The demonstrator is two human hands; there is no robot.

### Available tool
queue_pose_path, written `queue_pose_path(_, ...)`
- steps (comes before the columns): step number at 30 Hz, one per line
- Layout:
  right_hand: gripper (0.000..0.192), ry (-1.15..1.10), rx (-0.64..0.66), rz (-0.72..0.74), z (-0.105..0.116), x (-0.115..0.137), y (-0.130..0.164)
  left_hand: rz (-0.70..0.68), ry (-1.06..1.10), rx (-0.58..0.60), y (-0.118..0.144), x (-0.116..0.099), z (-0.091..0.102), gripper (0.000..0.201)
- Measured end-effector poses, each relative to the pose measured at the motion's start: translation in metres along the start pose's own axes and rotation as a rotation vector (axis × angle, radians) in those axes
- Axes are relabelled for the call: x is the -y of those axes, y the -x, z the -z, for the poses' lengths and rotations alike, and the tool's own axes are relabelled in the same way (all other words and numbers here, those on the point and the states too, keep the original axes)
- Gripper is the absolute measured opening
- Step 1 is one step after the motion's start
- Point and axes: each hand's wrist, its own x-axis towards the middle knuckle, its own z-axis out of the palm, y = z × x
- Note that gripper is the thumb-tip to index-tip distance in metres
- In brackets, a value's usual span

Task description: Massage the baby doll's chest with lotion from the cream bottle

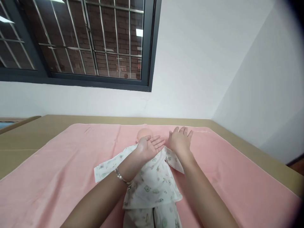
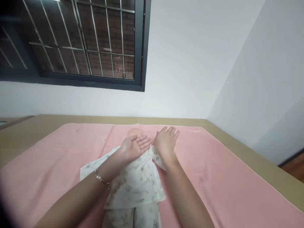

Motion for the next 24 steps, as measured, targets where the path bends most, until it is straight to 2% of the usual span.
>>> queue_pose_path(2,0.045,-0.221,-0.108,0.124,-0.007,0.022,0.018,-0.088,0.028,-0.073,0.018,-0.012,0.008,0.042)
queue_pose_path(4,0.043,-0.566,-0.177,0.308,-0.017,0.044,0.040,-0.214,0.066,-0.143,0.035,-0.024,0.015,0.040)
queue_pose_path(6,0.041,-0.887,-0.162,0.489,-0.026,0.062,0.061,-0.364,0.104,-0.180,0.050,-0.036,0.019,0.039)
queue_pose_path(8,0.037,-1.083,-0.133,0.615,-0.033,0.072,0.077,-0.455,0.126,-0.177,0.062,-0.047,0.021,0.039)
queue_pose_path(11,0.028,-1.306,-0.042,0.559,-0.033,0.076,0.092,-0.457,0.117,-0.149,0.071,-0.055,0.020,0.038)
queue_pose_path(13,0.024,-1.464,0.089,0.456,-0.028,0.074,0.097,-0.438,0.102,-0.143,0.072,-0.055,0.020,0.037)
queue_pose_path(15,0.022,-1.567,0.229,0.414,-0.024,0.071,0.101,-0.419,0.086,-0.137,0.069,-0.053,0.021,0.037)
queue_pose_path(16,0.022,-1.582,0.258,0.399,-0.023,0.070,0.102,-0.413,0.079,-0.130,0.067,-0.051,0.022,0.037)
queue_pose_path(18,0.023,-1.547,0.192,0.324,-0.022,0.068,0.105,-0.410,0.058,-0.131,0.063,-0.046,0.025,0.036)
queue_pose_path(21,0.026,-1.444,-0.030,0.211,-0.022,0.066,0.111,-0.397,0.014,-0.216,0.060,-0.030,0.027,0.032)
queue_pose_path(23,0.031,-1.383,-0.079,0.244,-0.019,0.067,0.116,-0.336,-0.023,-0.214,0.058,-0.012,0.025,0.030)
queue_pose_path(24,0.034,-1.346,-0.077,0.290,-0.017,0.067,0.119,-0.298,-0.045,-0.174,0.058,-0.002,0.024,0.030)
